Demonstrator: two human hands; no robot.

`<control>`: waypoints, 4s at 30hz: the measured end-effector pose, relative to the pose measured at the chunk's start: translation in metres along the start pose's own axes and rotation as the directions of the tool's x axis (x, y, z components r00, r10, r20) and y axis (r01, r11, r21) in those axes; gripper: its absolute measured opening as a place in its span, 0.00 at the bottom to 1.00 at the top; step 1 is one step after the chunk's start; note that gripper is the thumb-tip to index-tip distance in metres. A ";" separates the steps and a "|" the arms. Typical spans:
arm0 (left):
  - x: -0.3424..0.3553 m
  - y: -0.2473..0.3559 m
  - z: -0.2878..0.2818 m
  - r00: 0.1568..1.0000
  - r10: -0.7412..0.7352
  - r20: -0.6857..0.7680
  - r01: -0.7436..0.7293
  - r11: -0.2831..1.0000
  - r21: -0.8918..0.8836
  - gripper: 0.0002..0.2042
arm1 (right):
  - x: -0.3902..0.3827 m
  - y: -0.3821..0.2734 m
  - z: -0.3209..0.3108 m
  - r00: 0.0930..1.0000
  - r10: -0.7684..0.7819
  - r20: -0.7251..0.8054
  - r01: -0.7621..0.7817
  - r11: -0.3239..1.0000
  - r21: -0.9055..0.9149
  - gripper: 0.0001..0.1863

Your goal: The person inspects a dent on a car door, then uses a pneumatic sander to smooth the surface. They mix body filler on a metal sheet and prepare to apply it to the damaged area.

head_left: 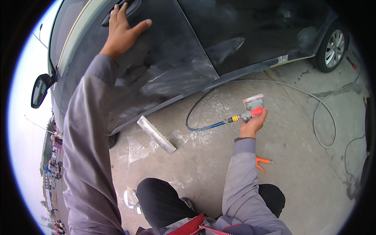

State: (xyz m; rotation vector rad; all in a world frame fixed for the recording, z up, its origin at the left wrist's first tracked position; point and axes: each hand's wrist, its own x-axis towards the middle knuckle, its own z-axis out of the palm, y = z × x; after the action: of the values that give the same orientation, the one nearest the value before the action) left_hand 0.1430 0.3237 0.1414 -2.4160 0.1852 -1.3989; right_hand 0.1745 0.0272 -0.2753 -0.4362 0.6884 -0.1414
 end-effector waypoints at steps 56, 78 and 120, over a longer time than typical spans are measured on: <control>-0.442 0.283 0.001 -0.002 0.156 0.988 0.985 0.171 -0.025 0.49 | 0.031 -0.016 -0.173 0.979 0.116 0.167 0.113 0.375 -0.920 0.14; -0.355 0.281 -0.018 0.135 -0.096 0.986 0.850 -0.500 -0.165 0.29 | -0.182 0.000 0.020 0.690 0.061 0.721 0.406 0.792 -0.456 0.19; -0.326 0.310 -0.033 0.244 0.144 0.959 0.659 -0.751 -0.055 0.20 | -0.110 -0.007 0.047 0.727 0.080 0.682 0.589 0.437 -0.680 0.22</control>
State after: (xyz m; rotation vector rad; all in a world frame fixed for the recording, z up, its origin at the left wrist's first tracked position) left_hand -0.0322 0.1180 -0.2202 -4.9867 -1.3172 0.6732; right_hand 0.1204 0.0661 -0.1760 -1.5659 -0.0941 0.0807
